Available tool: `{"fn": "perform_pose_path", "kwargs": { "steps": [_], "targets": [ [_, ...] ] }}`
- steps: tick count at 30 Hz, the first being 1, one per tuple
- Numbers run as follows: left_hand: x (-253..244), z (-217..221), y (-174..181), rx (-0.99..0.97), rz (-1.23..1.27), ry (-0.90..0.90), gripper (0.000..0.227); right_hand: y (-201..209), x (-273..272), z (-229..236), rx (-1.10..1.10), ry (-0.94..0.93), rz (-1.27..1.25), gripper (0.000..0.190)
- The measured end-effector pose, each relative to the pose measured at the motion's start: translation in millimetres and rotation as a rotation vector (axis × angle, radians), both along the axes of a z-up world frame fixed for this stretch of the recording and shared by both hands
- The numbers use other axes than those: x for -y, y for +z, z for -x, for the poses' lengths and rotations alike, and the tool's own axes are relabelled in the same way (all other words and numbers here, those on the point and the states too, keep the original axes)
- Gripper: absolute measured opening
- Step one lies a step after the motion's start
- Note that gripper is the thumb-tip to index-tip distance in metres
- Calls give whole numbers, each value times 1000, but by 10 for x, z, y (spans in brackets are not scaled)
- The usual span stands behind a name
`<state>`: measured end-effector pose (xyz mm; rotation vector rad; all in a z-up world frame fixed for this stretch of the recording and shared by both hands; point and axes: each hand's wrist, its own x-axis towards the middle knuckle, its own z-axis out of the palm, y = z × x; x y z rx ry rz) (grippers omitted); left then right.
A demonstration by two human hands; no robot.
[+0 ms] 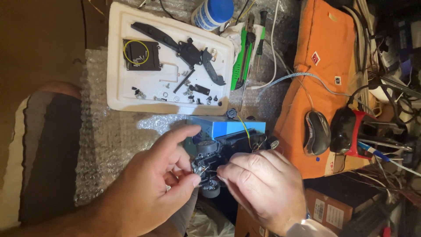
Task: Assembling and wiring a small robotic vehicle chassis using pliers and manual manipulation
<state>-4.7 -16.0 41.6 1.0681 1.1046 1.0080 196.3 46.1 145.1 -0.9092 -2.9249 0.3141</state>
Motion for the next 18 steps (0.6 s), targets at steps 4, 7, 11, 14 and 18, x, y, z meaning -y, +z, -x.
{"fn": "perform_pose_path", "kwargs": {
  "steps": [4,7,11,14,18],
  "targets": [
    [-22,38,22,12,58,-6,71,-9,-1,31,11,-13,1,13],
    [-43,72,47,22,64,-10,69,-27,0,63,10,-10,-1,12],
    [-55,71,35,46,43,-1,65,-45,7,92,9,-13,-28,11],
    [-55,69,6,57,32,0,61,-40,0,119,-1,-18,-37,10],
    [-52,67,-7,42,26,-8,60,-53,6,119,3,-17,-62,10]
  ]
}}
